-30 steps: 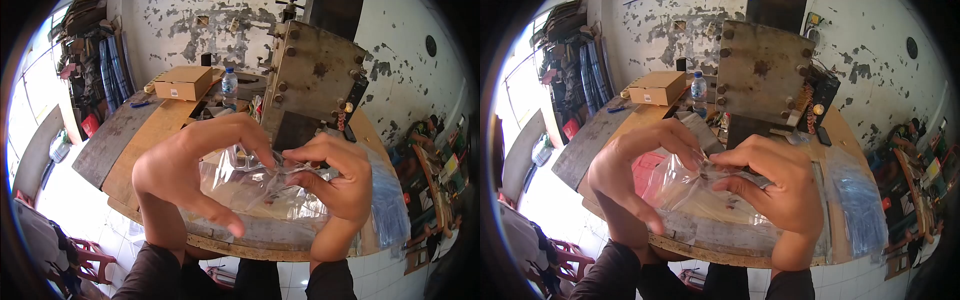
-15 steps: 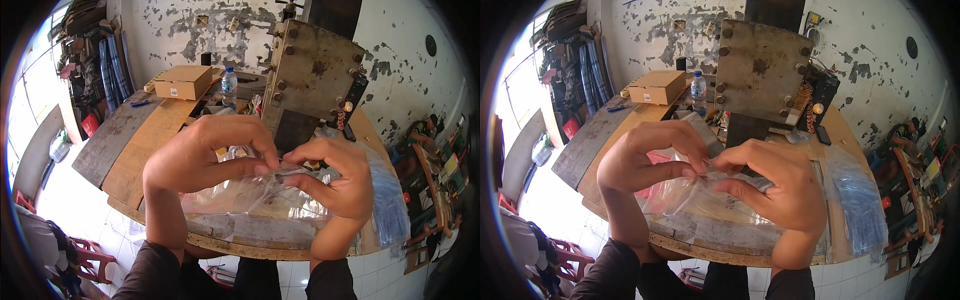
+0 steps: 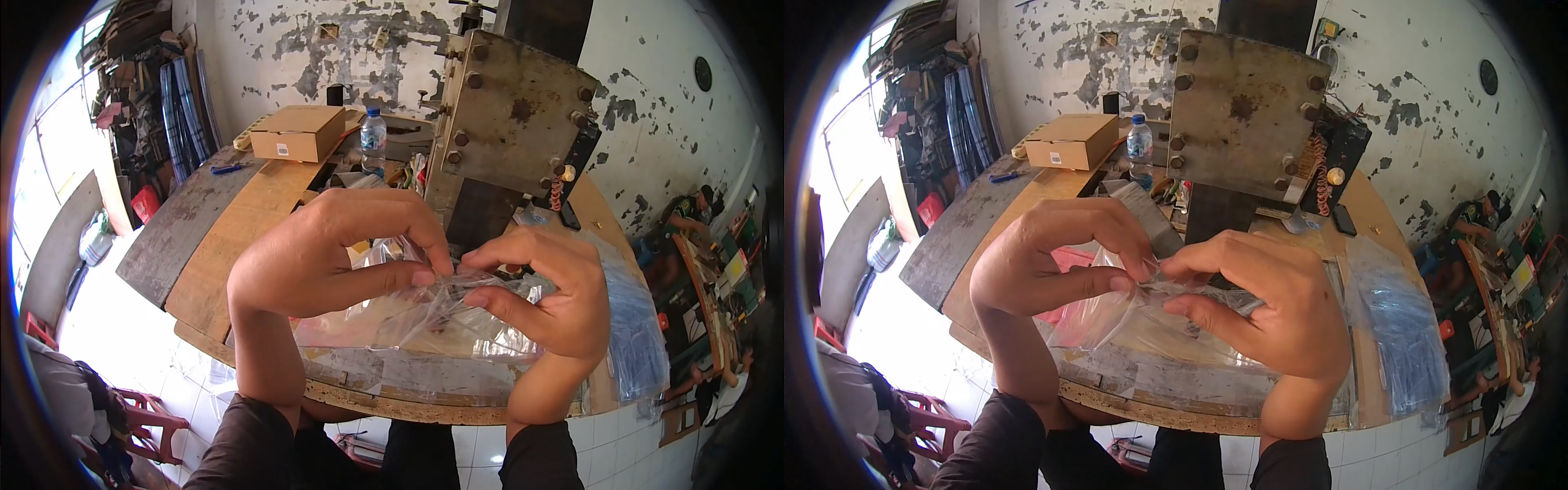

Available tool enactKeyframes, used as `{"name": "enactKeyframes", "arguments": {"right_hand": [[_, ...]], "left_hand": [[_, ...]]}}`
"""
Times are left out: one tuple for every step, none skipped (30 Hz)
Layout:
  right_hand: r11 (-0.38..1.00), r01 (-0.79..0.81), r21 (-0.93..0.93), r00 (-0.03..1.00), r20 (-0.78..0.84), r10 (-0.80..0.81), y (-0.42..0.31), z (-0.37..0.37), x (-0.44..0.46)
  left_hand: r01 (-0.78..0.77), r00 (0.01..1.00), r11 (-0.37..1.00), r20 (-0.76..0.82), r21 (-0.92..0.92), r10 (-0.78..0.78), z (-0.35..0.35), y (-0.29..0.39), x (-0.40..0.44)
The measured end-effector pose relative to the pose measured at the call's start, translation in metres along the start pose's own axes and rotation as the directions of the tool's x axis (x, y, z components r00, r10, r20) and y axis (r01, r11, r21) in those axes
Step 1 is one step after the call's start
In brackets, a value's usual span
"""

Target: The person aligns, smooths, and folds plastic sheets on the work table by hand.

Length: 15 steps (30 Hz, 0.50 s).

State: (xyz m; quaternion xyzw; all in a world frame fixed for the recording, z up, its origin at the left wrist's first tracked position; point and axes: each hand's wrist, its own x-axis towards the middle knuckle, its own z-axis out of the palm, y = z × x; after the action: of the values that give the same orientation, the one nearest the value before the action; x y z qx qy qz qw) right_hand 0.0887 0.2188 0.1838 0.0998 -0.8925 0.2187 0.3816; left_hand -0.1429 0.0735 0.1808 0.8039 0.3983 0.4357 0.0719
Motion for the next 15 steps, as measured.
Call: {"name": "enactKeyframes", "arguments": {"right_hand": [[1.000, 0.000, 0.000, 1.000, 0.000, 0.000, 0.000, 0.000, 0.000], [1.000, -0.005, 0.006, 1.000, -0.002, 0.005, -0.001, 0.000, 0.000], [1.000, -0.010, 0.011, 1.000, -0.005, 0.010, -0.001, 0.001, 0.000], [1.000, -0.011, 0.012, 1.000, -0.004, 0.011, -0.001, 0.000, -0.001], [1.000, -0.018, -0.004, 1.000, -0.001, 0.018, -0.002, 0.000, -0.001], [1.000, -0.021, -0.015, 1.000, 0.004, 0.021, -0.002, 0.000, 0.000], [1.000, -0.015, -0.004, 1.000, 0.007, 0.015, -0.003, 0.001, -0.001], [0.999, -0.034, -0.033, 0.999, 0.001, 0.034, -0.006, 0.001, -0.001], [0.997, -0.048, -0.058, 0.999, -0.005, 0.047, -0.007, 0.002, -0.001], [0.999, -0.034, -0.037, 0.999, 0.001, 0.035, -0.009, 0.002, -0.001], [0.998, -0.031, -0.054, 0.999, 0.011, 0.032, -0.010, 0.001, -0.001], [0.997, -0.027, -0.073, 0.999, 0.022, 0.029, -0.011, 0.001, 0.000], [0.998, -0.013, -0.054, 1.000, 0.027, 0.015, -0.012, 0.002, 0.001], [0.997, -0.011, -0.073, 1.000, 0.015, 0.012, -0.013, 0.003, 0.001], [0.995, -0.010, -0.095, 1.000, 0.004, 0.010, -0.014, 0.003, 0.001]], "left_hand": [[0.006, 1.000, 1.000, -0.001, -0.005, -0.006, 0.000, 0.000, 0.000], [0.012, 1.000, 1.000, -0.001, -0.011, -0.012, 0.000, 0.000, 0.000], [0.013, 1.000, 1.000, 0.000, -0.012, -0.013, 0.001, -0.001, 0.000], [0.007, 1.000, 1.000, 0.002, -0.010, -0.007, 0.001, -0.001, 0.000], [0.003, 1.000, 1.000, 0.004, -0.008, -0.003, 0.000, -0.002, -0.001], [0.010, 1.000, 1.000, 0.001, -0.005, -0.010, 0.001, -0.002, -0.001], [0.016, 1.000, 1.000, 0.002, -0.025, -0.016, 0.001, -0.001, -0.001], [0.028, 1.000, 0.999, 0.000, -0.042, -0.028, 0.001, -0.001, -0.002], [0.044, 0.999, 0.999, -0.007, -0.027, -0.044, 0.001, -0.001, -0.002], [0.004, 1.000, 0.999, -0.006, -0.036, -0.004, 0.001, -0.002, -0.001], [-0.037, 0.999, 0.998, -0.006, -0.043, 0.037, 0.002, -0.003, -0.001], [-0.029, 0.999, 0.997, -0.015, -0.064, 0.028, 0.002, -0.003, -0.002], [-0.014, 1.000, 0.999, -0.023, -0.048, 0.012, 0.003, -0.005, -0.003], [-0.027, 0.999, 0.997, -0.037, -0.074, 0.025, 0.004, -0.007, -0.003], [-0.044, 0.998, 0.994, -0.052, -0.101, 0.039, 0.004, -0.008, -0.004]]}}
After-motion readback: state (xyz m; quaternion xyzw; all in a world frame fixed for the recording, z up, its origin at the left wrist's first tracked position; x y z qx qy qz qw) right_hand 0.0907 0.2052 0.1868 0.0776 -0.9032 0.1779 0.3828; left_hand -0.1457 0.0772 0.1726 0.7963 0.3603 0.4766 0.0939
